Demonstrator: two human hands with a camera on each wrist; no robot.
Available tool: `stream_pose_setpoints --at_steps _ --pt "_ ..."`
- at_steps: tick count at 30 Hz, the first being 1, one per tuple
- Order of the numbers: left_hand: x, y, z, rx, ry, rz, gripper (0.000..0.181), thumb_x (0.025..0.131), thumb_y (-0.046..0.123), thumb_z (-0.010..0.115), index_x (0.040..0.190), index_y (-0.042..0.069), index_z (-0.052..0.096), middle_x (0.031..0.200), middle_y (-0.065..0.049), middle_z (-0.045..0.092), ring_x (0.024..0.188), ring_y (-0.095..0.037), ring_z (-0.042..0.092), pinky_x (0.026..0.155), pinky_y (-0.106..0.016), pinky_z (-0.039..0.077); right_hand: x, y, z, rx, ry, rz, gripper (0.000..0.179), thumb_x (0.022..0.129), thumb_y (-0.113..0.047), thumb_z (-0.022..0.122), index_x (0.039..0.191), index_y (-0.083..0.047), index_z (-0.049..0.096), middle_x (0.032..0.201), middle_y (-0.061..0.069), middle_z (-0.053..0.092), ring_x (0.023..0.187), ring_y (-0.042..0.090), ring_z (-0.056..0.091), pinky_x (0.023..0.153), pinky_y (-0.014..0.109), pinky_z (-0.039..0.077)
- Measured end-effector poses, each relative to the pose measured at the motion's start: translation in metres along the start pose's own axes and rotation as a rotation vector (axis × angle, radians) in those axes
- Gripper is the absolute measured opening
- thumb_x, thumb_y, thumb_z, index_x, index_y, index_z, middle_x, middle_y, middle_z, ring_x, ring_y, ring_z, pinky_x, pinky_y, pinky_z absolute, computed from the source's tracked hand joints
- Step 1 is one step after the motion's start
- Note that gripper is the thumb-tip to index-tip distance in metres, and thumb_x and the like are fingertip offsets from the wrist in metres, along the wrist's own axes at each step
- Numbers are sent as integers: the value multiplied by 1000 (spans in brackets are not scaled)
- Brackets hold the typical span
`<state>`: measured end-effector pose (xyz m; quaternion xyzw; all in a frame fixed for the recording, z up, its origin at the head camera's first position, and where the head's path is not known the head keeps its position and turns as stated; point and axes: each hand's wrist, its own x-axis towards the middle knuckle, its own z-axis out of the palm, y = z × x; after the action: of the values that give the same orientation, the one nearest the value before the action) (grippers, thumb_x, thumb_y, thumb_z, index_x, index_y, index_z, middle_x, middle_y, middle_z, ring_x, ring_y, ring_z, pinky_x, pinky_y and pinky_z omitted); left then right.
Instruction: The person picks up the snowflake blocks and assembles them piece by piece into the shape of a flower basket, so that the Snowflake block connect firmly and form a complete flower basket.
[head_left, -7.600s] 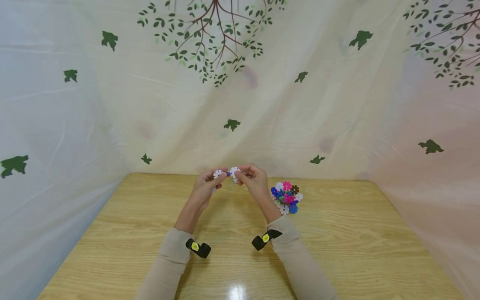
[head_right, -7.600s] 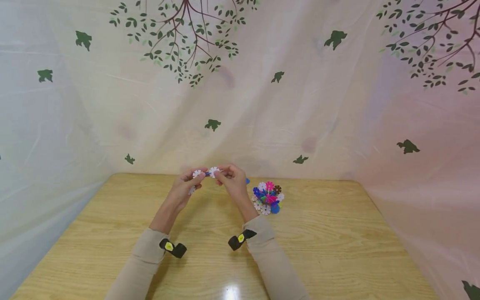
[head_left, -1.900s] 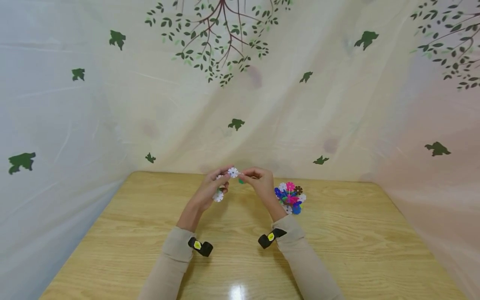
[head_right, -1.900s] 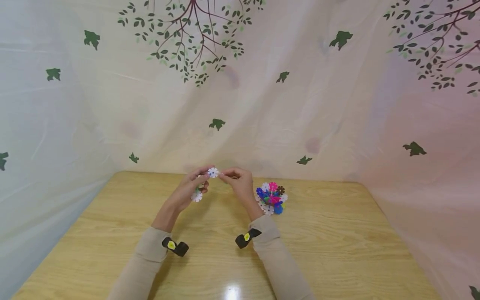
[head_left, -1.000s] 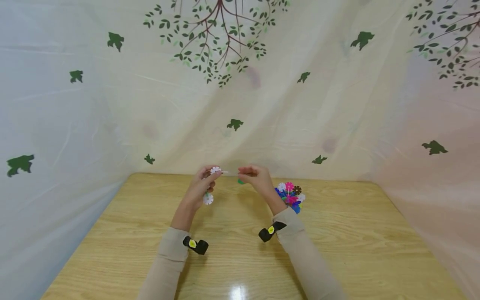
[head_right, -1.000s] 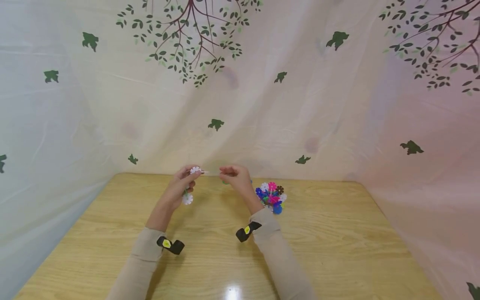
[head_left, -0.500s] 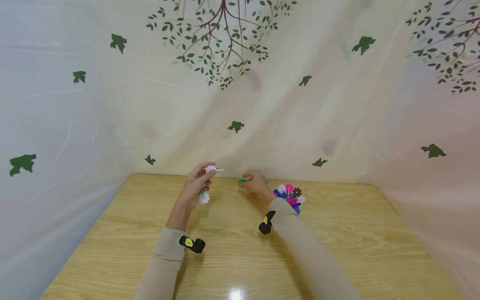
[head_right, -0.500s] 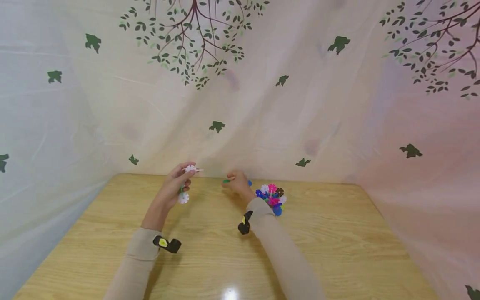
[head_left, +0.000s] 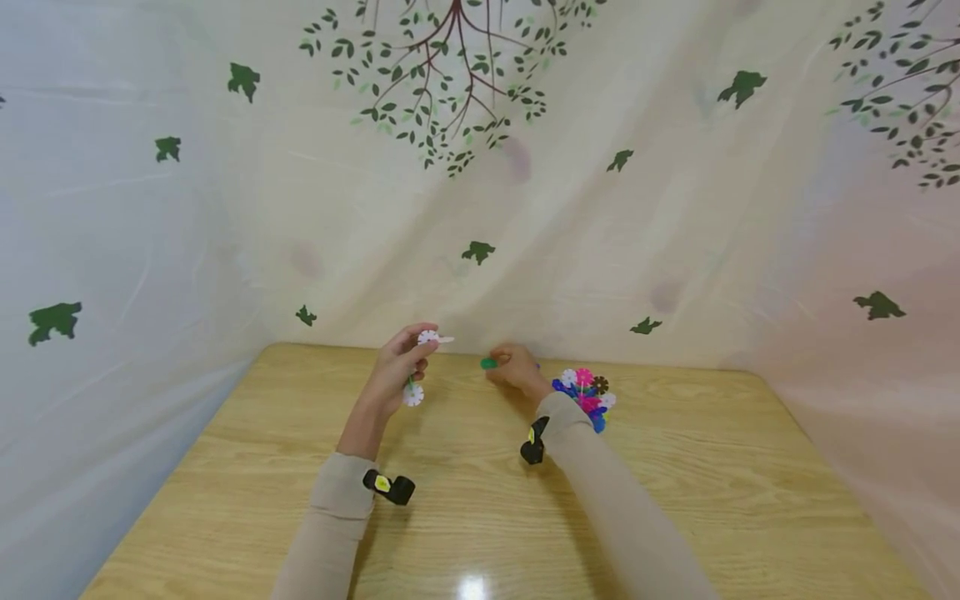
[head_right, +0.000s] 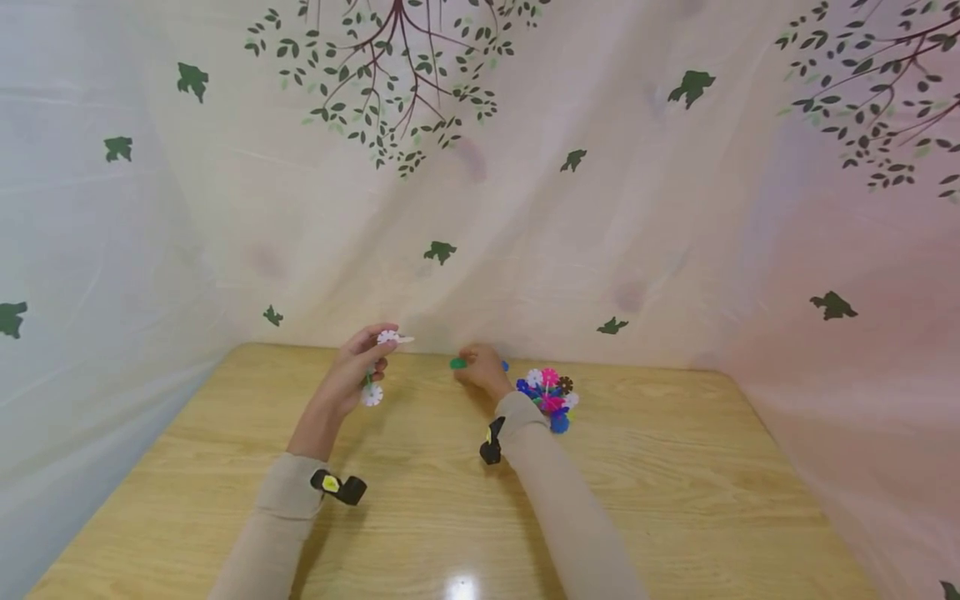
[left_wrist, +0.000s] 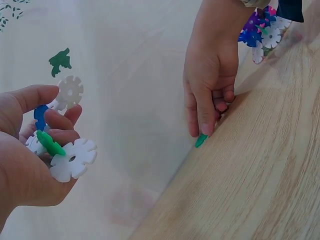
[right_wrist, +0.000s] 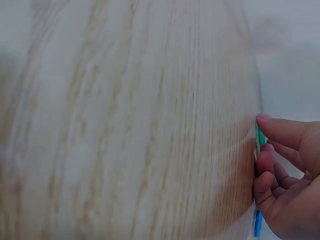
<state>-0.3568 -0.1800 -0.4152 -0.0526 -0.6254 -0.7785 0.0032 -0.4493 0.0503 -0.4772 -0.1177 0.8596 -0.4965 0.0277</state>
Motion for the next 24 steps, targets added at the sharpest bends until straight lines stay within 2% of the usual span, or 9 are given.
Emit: stream_pose_setpoints --at_steps 6,11,14,17,20,24 --pt "0 -1 1 9 -5 -1 33 102 13 63 134 6 58 89 7 52 64 -6 42 53 -18 34 1 1 0 -27 -5 -17 38 81 2 80 117 8 71 125 25 67 116 36 61 100 39 52" --pt "-1 0 0 9 -7 3 41 102 13 62 140 1 52 89 7 52 64 -6 42 52 -18 33 -1 2 2 -2 -35 -27 37 80 2 82 115 7 73 123 24 68 104 25 61 87 25 51" --pt "-2 0 1 14 -8 7 43 102 13 62 141 0 50 90 7 52 65 -6 42 53 -18 33 -1 3 4 13 -56 -45 37 77 3 83 112 8 73 114 23 70 90 17 58 74 18 46" --pt "-3 1 1 17 -7 8 38 102 13 62 137 2 54 89 7 52 65 -7 42 53 -18 33 -2 2 6 38 -84 -47 36 76 4 83 111 7 74 96 15 68 80 12 52 66 17 44" --pt "-3 0 2 19 -11 3 33 102 14 63 134 6 57 89 7 52 65 -6 43 53 -18 33 -2 1 9 59 -119 -47 36 75 7 82 110 7 73 80 3 60 72 10 49 60 17 44" --pt "-2 -2 3 14 -20 -13 36 102 14 64 136 6 57 90 7 53 64 -5 43 53 -17 34 -5 -1 11 63 -130 -47 36 74 11 80 108 7 71 77 1 56 70 10 51 57 17 45"
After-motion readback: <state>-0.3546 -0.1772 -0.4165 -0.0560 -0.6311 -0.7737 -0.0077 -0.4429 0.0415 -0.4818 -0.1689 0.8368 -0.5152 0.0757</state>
